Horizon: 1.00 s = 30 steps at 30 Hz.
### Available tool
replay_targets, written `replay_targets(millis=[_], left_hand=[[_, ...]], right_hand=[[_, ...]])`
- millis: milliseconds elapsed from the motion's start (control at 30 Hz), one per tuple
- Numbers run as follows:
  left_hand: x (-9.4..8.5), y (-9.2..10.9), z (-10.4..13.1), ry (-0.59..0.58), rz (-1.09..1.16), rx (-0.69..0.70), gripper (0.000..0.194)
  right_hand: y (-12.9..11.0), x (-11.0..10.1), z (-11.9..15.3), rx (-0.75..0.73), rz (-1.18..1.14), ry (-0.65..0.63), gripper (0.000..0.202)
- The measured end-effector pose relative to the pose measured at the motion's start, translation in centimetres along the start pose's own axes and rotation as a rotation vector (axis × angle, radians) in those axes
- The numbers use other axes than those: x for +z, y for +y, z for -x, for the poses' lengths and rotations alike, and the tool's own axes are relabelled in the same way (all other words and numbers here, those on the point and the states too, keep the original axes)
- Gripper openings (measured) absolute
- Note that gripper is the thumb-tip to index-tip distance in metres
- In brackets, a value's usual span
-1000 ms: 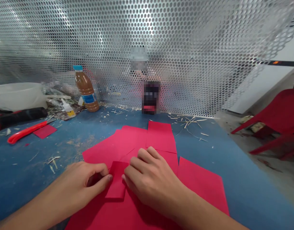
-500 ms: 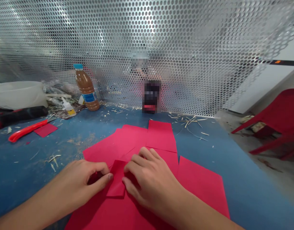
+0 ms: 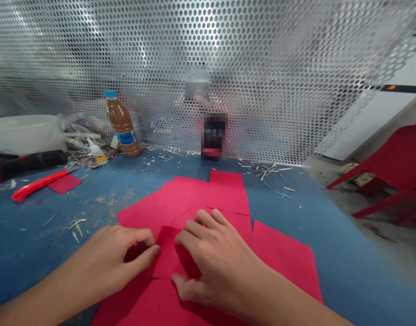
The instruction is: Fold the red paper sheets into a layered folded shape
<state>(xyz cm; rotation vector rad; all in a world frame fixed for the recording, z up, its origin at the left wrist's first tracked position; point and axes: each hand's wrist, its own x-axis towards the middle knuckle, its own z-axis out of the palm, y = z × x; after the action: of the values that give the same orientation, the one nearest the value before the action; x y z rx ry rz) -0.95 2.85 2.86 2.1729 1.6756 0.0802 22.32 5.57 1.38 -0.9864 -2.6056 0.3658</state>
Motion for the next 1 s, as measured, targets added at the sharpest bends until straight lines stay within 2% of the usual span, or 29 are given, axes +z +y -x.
replay_targets(millis=[67,100,133,200,267,333,467,667,833,1000], left_hand=[[0.1,-0.3,0.1,0.081,-0.079,0.029,0.024],[0.2,-0.5,0.2,0.161,-0.115,0.069,0.019],[0.3,-0.7,0.2,0.255,-0.142,0.145,0.016],[0.4,-0.8,0.2,0.404,-0.147,0.394,0.016],[0.7,-0.8,0.1,0.436,-0.119,0.660,0.018],[1.0,-0.6,0.2,0.400,-0.105,0.804,0.021],[1.5,-0.3,0.3,0.391,-0.174,0.840,0.024],[1.7,-0.3,0.2,0.392,-0.250,0.901,0.023],[2.0,0.0,0.3,0.419,-0.184,0.852,0.019],[2.0,0.1,0.5,0.273,-0.119,0.874,0.013]], right_hand=[[0.0,0.0,0.0,0.008,-0.011,-0.013,0.028],[0.1,0.0,0.0,0.014,-0.015,-0.016,0.027],[0.1,-0.1,-0.1,0.020,-0.020,-0.017,0.026],[0.1,-0.2,-0.2,0.026,-0.037,-0.023,0.025],[0.2,-0.4,-0.3,0.020,-0.057,-0.035,0.024],[0.3,-0.6,-0.4,0.018,-0.069,-0.051,0.020],[0.3,-0.2,-0.5,0.004,-0.051,-0.035,0.010],[0.0,0.8,-0.6,0.010,0.019,0.002,0.008],[0.0,0.5,-0.4,-0.028,0.041,0.012,0.009],[0.1,0.2,-0.3,-0.082,0.078,-0.001,0.009]])
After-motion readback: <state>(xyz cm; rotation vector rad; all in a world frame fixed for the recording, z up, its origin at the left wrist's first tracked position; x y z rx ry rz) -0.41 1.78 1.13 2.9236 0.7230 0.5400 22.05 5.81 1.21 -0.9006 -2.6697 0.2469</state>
